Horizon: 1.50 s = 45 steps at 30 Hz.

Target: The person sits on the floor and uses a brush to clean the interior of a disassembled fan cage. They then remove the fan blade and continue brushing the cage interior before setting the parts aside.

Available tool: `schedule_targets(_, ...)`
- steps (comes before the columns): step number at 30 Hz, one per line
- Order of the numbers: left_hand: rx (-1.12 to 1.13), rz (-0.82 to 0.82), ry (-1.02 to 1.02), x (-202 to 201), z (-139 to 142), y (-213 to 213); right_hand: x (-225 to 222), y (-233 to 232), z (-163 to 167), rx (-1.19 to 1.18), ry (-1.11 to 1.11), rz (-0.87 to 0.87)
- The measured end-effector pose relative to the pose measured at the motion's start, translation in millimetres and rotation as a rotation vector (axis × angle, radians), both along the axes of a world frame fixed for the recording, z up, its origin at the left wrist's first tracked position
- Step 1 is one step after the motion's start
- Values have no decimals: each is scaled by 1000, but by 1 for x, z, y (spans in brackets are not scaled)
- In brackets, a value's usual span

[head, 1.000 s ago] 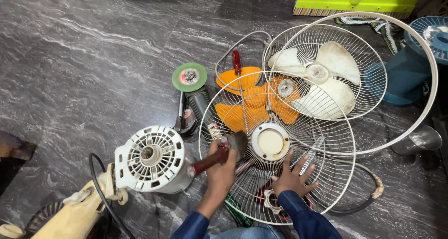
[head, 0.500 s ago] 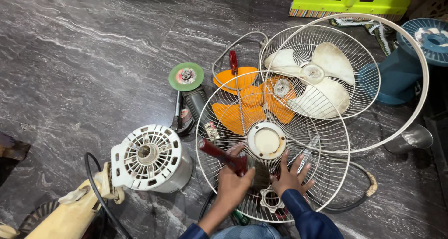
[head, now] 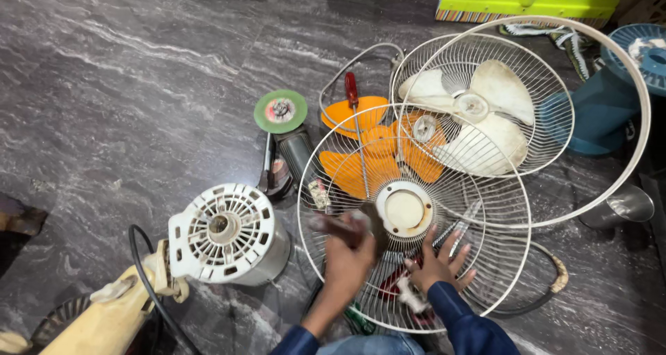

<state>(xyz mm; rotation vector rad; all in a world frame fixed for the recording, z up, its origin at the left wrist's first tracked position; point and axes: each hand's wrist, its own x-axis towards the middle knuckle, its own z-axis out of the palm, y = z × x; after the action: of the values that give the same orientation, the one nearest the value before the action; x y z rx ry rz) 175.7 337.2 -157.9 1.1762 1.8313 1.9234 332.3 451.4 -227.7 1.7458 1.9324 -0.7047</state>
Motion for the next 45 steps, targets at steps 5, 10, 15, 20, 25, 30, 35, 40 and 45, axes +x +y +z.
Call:
schedule_targets(5,-254,-88,-431,18,15,-5,2,-2,-2,49,-15,18)
schedule_targets(10,-196,11,-361,-8,16,12,3,-2,-2,57,3,7)
schedule_targets(15,-416,8,-236,1,-2,-19,-4,-5,3,25,-37,-59)
schedule_targets(20,-137,76,-509,-3,-1,-12,-2,-8,7,33,-16,-51)
schedule_targets(25,-299,144,-429,-15,16,2,1,-1,5,33,-20,-55)
schedule_targets(30,-620,-69,-571,9,17,-28,4,6,6,49,-58,-46)
schedule_targets(35,-262,23,-421,-3,6,-15,10,5,3,58,-50,-13)
schedule_targets(40,-102,82,-465,-17,6,1,12,7,3,67,-45,-17)
schedule_targets(45,-404,-193,-314,4,29,-41,11,5,9,89,-67,-2)
